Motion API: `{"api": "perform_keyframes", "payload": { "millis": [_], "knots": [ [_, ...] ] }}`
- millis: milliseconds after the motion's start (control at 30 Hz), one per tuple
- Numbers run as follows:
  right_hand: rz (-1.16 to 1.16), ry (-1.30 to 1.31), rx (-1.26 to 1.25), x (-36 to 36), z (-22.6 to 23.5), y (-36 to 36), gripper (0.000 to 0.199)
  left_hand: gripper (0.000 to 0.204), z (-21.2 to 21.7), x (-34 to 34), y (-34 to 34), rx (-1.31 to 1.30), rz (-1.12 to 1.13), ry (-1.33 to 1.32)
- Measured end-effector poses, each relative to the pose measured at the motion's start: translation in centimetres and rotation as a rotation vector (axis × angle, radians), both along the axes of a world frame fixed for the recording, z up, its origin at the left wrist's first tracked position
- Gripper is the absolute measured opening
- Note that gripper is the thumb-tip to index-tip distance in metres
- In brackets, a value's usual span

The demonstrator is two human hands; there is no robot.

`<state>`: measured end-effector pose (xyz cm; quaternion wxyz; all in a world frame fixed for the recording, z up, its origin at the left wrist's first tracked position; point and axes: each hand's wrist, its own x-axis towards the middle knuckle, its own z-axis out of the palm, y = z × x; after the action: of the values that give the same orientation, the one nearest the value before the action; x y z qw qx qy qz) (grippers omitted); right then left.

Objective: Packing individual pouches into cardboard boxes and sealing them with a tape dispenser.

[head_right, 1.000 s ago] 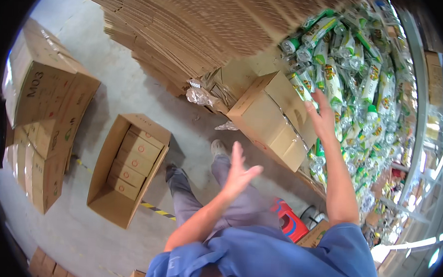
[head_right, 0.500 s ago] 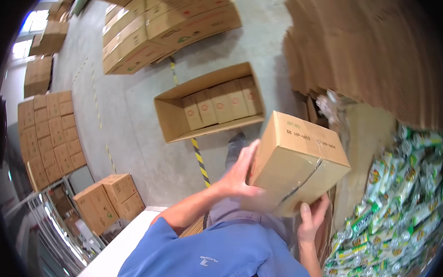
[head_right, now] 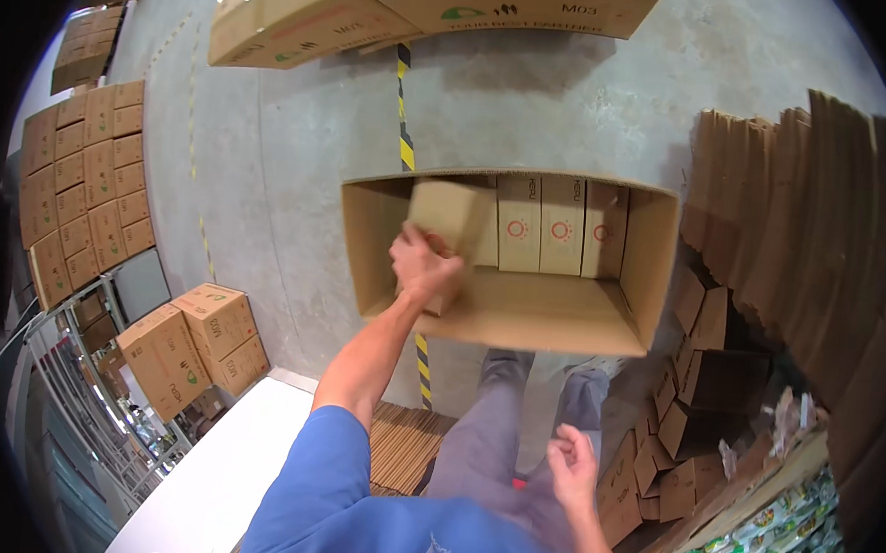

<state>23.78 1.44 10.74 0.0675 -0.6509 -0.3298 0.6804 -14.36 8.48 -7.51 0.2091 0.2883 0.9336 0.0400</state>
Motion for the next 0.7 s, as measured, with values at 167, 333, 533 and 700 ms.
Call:
{"api": "perform_keyframes", "payload": {
  "millis": [167, 333, 533, 700],
  "knots": [
    [-0.122, -0.125, -0.056, 0.0, -3.9, 1.3, 0.035, 0.082, -9.6, -4.6, -2.2, -0.074, 0.248, 0.24],
    [0.003, -0.107, 0.023, -4.0, -1.7, 3.1, 0.024, 0.092, -12.8, -8.1, -5.3, -0.155, -0.32, 0.53],
    [0.07, -0.053, 0.261, -4.2, 4.5, 3.9, 0.028, 0.076, 0.3, 2.8, 3.8, 0.28, -0.163, -0.173],
    [-0.111, -0.403, 1.077, 3.5, 20.7, 10.3, 0.016, 0.093, 23.9, 19.0, 18.1, 0.774, -0.858, -0.487]
  ]
}}
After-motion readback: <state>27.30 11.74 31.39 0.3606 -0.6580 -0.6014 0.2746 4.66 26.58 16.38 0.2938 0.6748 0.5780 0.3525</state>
